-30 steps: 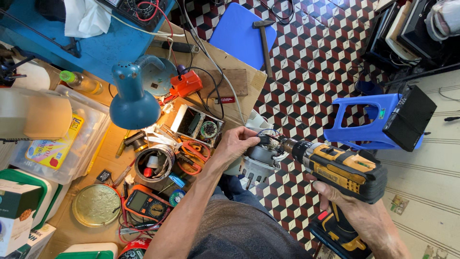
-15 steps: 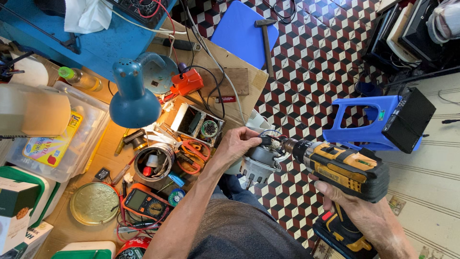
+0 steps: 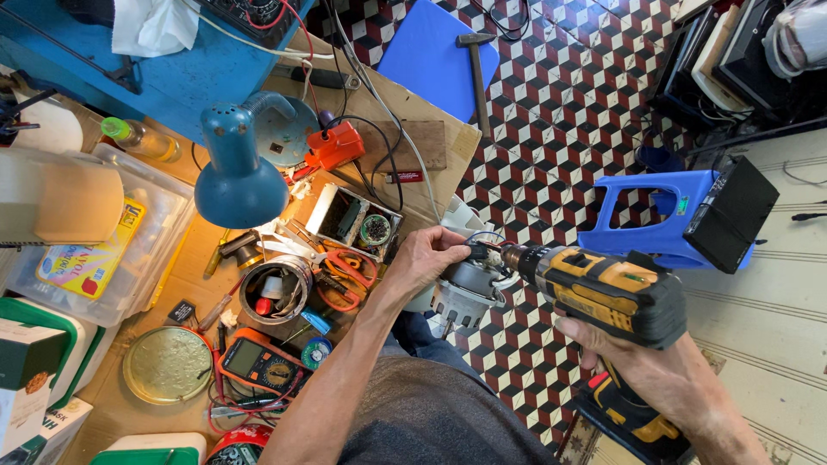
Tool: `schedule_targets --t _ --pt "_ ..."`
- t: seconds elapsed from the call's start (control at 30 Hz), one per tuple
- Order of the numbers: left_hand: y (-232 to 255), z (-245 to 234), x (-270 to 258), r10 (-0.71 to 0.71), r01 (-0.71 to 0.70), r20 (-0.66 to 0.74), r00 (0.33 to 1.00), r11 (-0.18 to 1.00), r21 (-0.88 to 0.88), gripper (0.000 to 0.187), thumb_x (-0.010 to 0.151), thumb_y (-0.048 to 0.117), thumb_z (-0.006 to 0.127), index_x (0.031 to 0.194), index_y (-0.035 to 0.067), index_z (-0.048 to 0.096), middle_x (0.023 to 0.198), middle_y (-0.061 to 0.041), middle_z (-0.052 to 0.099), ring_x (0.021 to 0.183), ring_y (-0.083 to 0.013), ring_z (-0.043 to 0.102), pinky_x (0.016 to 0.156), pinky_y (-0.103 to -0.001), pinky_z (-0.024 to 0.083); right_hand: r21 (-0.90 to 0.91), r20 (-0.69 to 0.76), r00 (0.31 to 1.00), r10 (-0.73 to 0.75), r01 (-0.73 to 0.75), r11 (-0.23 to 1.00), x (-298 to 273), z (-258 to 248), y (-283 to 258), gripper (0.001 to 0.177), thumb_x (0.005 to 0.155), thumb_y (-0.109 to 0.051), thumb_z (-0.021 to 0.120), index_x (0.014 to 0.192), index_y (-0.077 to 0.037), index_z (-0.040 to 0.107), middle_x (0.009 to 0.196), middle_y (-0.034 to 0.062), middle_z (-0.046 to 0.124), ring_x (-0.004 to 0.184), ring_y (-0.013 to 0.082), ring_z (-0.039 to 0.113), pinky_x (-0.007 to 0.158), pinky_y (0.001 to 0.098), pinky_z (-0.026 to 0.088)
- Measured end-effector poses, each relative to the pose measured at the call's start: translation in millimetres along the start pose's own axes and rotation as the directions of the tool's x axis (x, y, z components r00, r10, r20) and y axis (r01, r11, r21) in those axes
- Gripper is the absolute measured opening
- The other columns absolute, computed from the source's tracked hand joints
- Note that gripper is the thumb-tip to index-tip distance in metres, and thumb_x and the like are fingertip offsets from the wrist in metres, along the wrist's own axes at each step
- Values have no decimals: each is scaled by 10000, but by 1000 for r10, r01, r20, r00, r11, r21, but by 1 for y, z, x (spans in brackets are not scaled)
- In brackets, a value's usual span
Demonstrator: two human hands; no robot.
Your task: The person works on a white electrical component, likely a ceiling fan motor, at a cluttered workbench. They use a cordless drill to tighten screws on the component's wiring terminal block.
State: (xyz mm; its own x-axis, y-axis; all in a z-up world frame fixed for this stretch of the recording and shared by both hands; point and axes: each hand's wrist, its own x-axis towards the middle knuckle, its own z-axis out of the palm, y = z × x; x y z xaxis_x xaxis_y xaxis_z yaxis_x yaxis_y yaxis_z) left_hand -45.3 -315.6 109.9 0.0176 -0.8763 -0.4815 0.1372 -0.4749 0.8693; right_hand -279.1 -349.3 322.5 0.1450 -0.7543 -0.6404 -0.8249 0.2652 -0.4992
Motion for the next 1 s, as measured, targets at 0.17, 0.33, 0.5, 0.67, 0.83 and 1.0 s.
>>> schedule_targets --t 0.17,0.33,0.5,0.67,0.83,1.0 --pt "1 0 -1 -4 4 7 1000 1000 -15 356 856 249 742 1152 51 742 999 -84 783 832 -149 735 742 -310 606 -123 50 999 -3 10 992 5 -5 -24 552 787 -230 838 1319 -169 707 829 18 788 575 138 611 515 326 574" --pt "-7 0 3 77 -76 34 996 997 -14 366 878 221 729 1222 99 753 1017 -58 796 856 -128 736 800 -294 592 -357 192 941 -280 333 873 15 -9 -42 474 833 -410 832 1206 -126 758 896 26 798 735 146 714 628 352 617" --pt "-11 4 3 0 1 55 999 1000 -17 365 889 233 698 1238 141 747 1006 -54 797 824 -121 729 778 -282 602 -654 224 974 33 125 746 28 -13 -77 554 784 -565 804 1158 -168 707 781 66 738 678 182 746 655 379 652" --pt "-14 8 9 45 -46 15 999 998 45 353 879 235 723 1212 126 768 982 -49 813 827 -110 728 763 -267 578 -766 244 960 138 104 634 31 -4 -101 546 833 -601 759 1049 -99 776 674 111 708 612 244 730 621 408 638" --pt "-27 9 15 47 -47 10 999 996 72 351 870 254 734 1203 150 774 982 -22 805 834 -97 721 771 -265 568 -677 334 942 -20 255 691 29 -4 -105 587 752 -542 794 1186 -160 692 620 38 683 541 174 720 536 348 611" --pt "-36 11 23 39 -39 1 999 999 32 357 866 248 752 1210 152 761 1001 -27 806 840 -99 725 779 -273 574 -686 302 953 -2 219 694 28 -5 -104 542 775 -502 822 1117 -103 692 590 76 661 523 191 672 489 348 608"
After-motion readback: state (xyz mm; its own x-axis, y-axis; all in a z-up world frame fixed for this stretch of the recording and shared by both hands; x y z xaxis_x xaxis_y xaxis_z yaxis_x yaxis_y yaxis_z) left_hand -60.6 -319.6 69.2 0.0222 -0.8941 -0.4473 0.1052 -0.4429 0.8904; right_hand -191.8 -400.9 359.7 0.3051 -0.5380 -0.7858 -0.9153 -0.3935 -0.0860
